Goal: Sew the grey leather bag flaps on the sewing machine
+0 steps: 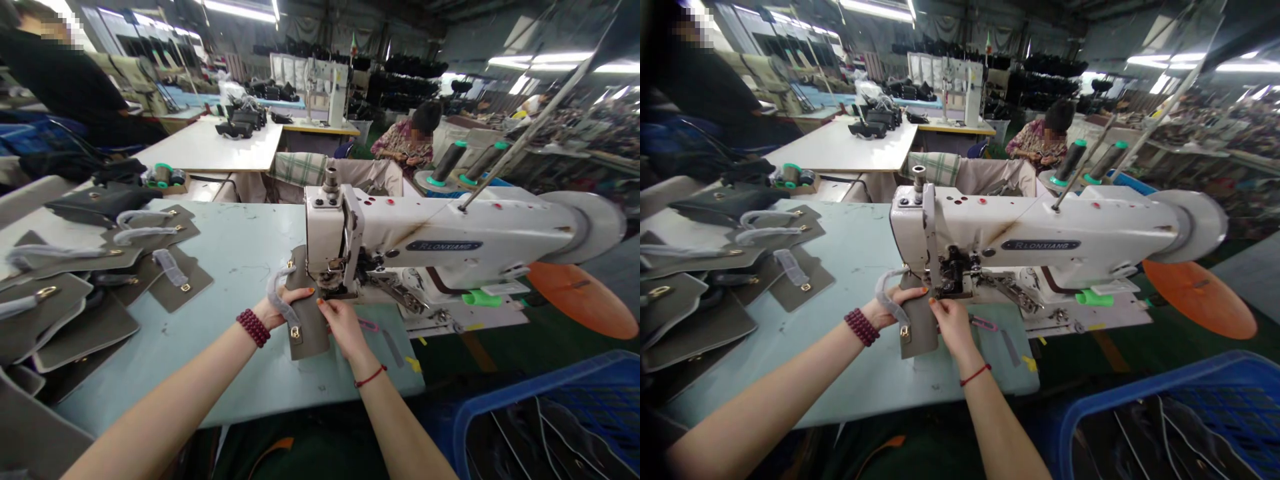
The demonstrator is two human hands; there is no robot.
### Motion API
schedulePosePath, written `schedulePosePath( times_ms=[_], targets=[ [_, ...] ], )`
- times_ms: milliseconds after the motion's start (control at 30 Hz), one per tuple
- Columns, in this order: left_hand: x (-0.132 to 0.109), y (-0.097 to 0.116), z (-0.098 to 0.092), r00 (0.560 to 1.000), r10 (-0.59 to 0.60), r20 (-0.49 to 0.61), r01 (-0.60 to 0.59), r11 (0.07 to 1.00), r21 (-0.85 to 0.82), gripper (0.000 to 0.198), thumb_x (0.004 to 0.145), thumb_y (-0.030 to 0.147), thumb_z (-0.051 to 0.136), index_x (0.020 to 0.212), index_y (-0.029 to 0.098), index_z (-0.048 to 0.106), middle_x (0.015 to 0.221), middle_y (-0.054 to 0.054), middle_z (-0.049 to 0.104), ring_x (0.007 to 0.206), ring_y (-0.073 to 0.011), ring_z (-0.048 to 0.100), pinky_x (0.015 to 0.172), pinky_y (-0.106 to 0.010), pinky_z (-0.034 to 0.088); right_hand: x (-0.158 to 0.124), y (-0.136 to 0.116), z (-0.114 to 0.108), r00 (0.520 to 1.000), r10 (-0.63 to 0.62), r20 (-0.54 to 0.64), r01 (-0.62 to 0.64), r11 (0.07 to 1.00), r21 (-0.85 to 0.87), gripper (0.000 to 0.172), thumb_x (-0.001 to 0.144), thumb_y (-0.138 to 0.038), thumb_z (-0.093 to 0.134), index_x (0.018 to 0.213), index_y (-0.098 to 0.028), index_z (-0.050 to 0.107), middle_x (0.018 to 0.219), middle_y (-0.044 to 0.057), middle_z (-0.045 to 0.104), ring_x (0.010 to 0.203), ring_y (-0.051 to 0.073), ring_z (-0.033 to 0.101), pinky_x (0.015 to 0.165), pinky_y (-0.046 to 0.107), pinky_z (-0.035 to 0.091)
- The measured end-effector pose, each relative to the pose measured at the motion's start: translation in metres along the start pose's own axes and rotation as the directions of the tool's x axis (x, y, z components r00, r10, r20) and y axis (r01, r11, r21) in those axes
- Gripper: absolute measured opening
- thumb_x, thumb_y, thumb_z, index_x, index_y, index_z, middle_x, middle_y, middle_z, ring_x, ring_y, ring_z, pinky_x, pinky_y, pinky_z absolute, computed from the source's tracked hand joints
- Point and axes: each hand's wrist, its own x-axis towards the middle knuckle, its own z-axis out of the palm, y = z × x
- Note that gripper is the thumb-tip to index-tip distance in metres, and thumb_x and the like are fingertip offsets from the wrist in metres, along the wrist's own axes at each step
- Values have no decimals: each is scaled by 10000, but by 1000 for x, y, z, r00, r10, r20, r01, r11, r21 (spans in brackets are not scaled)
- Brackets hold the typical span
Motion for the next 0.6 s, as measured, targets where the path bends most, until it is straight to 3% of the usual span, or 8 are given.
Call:
schedulePosePath(
  times_ms=[233, 600],
  targets=[
    [4, 3, -1, 999, -23, -40, 22, 1000, -14, 324, 692, 200, 758, 1008, 172, 691, 1005, -117, 725, 779, -225, 705, 778, -346, 564, 5, -1, 0, 996, -84, -35, 81, 994, -73, 419, 841, -502, 498, 664, -136, 600, 583, -2, 490, 548, 117, 408, 465, 196, 301],
    [9, 2, -4, 1000, -11, -26, 10, 999, -42, 312, 703, 216, 755, 1005, 168, 693, 982, -104, 725, 837, -236, 698, 867, -367, 531, 9, -3, -1, 989, -136, -62, 125, 979, -159, 426, 873, -457, 479, 627, -127, 591, 559, -12, 480, 538, 111, 396, 494, 215, 273]
  ],
)
